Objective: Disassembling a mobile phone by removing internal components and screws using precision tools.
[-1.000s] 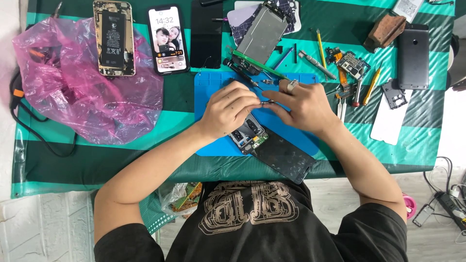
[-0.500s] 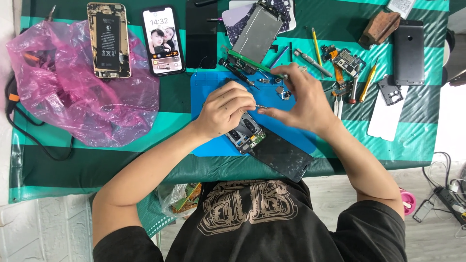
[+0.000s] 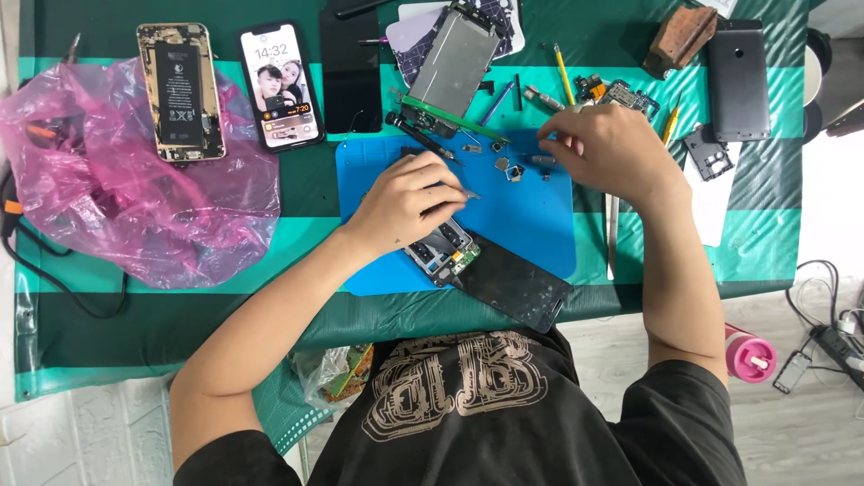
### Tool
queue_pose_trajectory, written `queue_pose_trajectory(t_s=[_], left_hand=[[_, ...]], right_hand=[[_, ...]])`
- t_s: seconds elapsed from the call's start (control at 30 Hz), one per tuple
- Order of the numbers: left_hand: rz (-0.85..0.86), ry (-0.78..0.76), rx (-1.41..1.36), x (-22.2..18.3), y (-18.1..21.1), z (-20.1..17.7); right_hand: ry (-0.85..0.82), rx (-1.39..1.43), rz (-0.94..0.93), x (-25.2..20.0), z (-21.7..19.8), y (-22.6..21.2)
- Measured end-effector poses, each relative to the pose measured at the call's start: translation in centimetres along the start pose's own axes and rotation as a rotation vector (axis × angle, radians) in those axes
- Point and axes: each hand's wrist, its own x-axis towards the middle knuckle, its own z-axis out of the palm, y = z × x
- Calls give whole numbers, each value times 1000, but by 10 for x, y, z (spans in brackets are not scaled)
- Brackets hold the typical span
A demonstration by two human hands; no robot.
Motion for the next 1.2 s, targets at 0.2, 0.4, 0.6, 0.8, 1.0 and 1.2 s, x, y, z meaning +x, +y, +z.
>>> queue_pose_trajectory(t_s=[0.2,0.4,0.6,0.8,1.0,1.2], left_hand=[[-21,-131,4,-6,-1,0],[-22,-128,-13,-2,3,-5],[-277,-32,-115,-9,1,-3],[-213,198,-246,-10,-3,8],[-140,219,-261,-7,-4,7],[-118,248,-292,-9,-8,9]], right_hand=[[311,-395,66,2,30,36],[371,-411,60,8,44,52],[417,-20,-219,14,21,9],[460,198,-510,23,35,-42],[426,238,-495,22,38,-51],[321,473,-448,24,36,-49]])
